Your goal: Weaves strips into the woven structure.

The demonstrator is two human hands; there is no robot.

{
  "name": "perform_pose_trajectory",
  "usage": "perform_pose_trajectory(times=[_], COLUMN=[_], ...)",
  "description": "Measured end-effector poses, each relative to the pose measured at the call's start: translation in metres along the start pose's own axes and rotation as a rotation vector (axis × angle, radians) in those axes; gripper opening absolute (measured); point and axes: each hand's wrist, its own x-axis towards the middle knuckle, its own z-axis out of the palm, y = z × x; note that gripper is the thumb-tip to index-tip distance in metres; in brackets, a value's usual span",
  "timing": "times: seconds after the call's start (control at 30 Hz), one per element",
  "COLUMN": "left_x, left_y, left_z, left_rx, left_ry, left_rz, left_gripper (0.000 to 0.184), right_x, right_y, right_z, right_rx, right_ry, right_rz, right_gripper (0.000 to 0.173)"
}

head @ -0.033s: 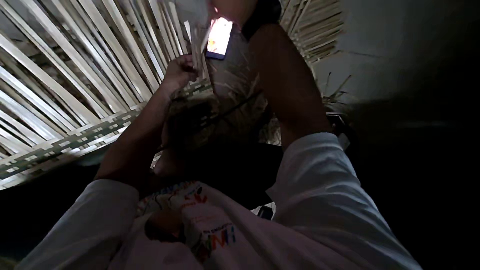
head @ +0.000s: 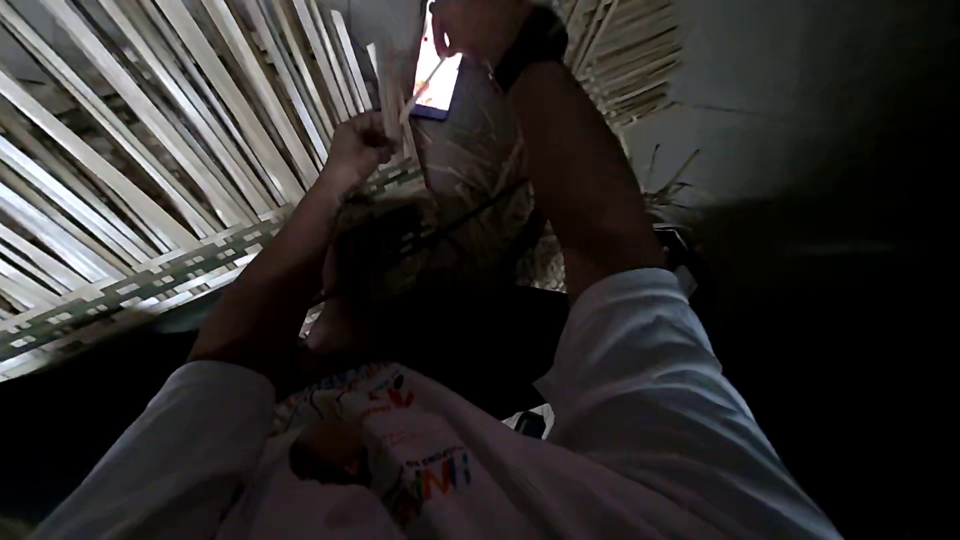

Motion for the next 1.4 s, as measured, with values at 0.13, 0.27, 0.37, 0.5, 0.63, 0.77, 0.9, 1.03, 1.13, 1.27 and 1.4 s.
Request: perform_pose_trajectory(times=[0.13, 0.27, 0.37, 0.5, 0.63, 0.77, 0.9, 1.03, 1.13, 1.27, 1.4], left_x=[-0.015, -0.025, -0.028, -0.036, -0.047, -0.047, -0.047, -0.047, -0.046, -0.048, -0.049], left_y=[-0.015, -0.04, -0.039, -0.041, -0.053, -0.051, -0.055, -0.057, -0.06, -0.053, -0.056], left_z=[0.001, 0.014, 0.022, 0.031, 0.046, 0.046, 0.045, 0.042, 0.042, 0.038, 0.037], left_rx=[0.512, 0.736, 0.799, 0.923, 1.06, 1.076, 1.073, 1.028, 1.017, 0.975, 0.965], left_ry=[0.068, -0.005, -0.047, -0.057, 0.023, -0.003, 0.004, 0.021, 0.04, 0.003, -0.003], left_rz=[0.188, 0.245, 0.191, 0.136, 0.163, 0.125, 0.147, 0.159, 0.175, 0.162, 0.169], left_gripper=[0.038, 0.031, 0.038, 0.048, 0.051, 0.057, 0.056, 0.056, 0.055, 0.056, 0.058], right_x=[-0.026, -0.024, -0.019, -0.016, -0.017, -0.02, -0.017, -0.016, -0.022, -0.024, -0.022], right_y=[0.045, 0.035, 0.038, 0.035, 0.028, 0.023, 0.02, 0.01, -0.032, -0.064, -0.025], right_z=[0.055, 0.098, 0.113, 0.11, 0.111, 0.108, 0.108, 0.111, 0.113, 0.121, 0.098], right_rx=[-0.152, 0.021, 0.056, 0.108, 0.114, 0.124, 0.138, 0.076, -0.017, -0.034, 0.021], right_ry=[-0.091, -0.1, -0.083, -0.121, -0.159, -0.168, -0.181, -0.16, -0.091, -0.008, -0.225], right_rz=[-0.06, -0.226, -0.246, -0.232, -0.162, -0.134, -0.079, -0.006, 0.241, 0.38, 0.158], right_gripper=[0.026, 0.03, 0.028, 0.028, 0.028, 0.027, 0.027, 0.029, 0.039, 0.041, 0.034])
